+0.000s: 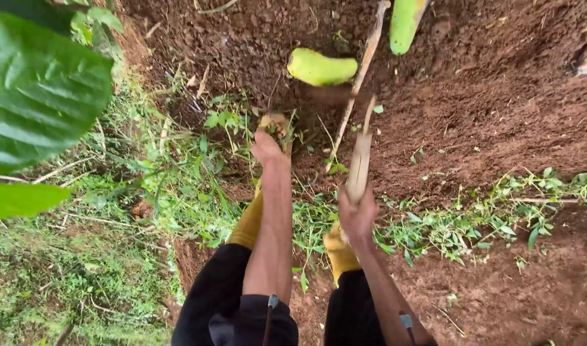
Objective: The person sits on the ground and uses a hoe to loosen soil and remove weeds from a garden bed. They pull out weeds by hand and toss them aside, working along a row of plants.
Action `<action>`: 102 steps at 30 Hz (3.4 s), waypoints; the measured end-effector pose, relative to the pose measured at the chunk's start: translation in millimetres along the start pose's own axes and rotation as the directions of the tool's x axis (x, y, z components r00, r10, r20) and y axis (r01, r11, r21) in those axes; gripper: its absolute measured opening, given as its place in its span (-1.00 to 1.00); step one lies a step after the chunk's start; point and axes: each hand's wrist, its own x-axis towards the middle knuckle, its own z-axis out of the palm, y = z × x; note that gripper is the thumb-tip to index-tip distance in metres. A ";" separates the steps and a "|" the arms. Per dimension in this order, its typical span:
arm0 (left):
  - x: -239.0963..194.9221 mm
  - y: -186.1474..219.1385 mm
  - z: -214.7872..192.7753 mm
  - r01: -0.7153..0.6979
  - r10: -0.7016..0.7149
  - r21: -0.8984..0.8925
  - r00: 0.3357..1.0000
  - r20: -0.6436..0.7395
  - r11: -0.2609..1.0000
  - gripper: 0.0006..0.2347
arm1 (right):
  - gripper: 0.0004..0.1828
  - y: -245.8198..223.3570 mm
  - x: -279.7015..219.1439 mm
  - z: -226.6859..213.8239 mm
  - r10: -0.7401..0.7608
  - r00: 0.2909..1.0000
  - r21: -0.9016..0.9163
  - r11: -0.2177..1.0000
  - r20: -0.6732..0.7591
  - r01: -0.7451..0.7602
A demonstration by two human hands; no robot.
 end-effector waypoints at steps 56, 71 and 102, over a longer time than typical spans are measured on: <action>74.1 51.6 -23.6 -0.171 0.142 0.064 0.935 0.324 0.983 -0.24 | -0.65 -42.1 50.0 36.2 -0.161 0.954 -0.003 0.986 -0.252 0.165; 93.1 55.6 -27.5 -0.269 0.197 0.266 0.943 0.269 0.926 -0.65 | -0.73 -3.3 49.7 41.2 -0.259 0.953 0.030 0.963 -0.157 0.267; 139.3 -142.0 -170.2 -0.616 0.354 0.729 0.781 0.515 0.299 -0.60 | -0.63 30.5 -34.4 95.4 -0.252 0.909 -0.011 0.962 0.332 0.271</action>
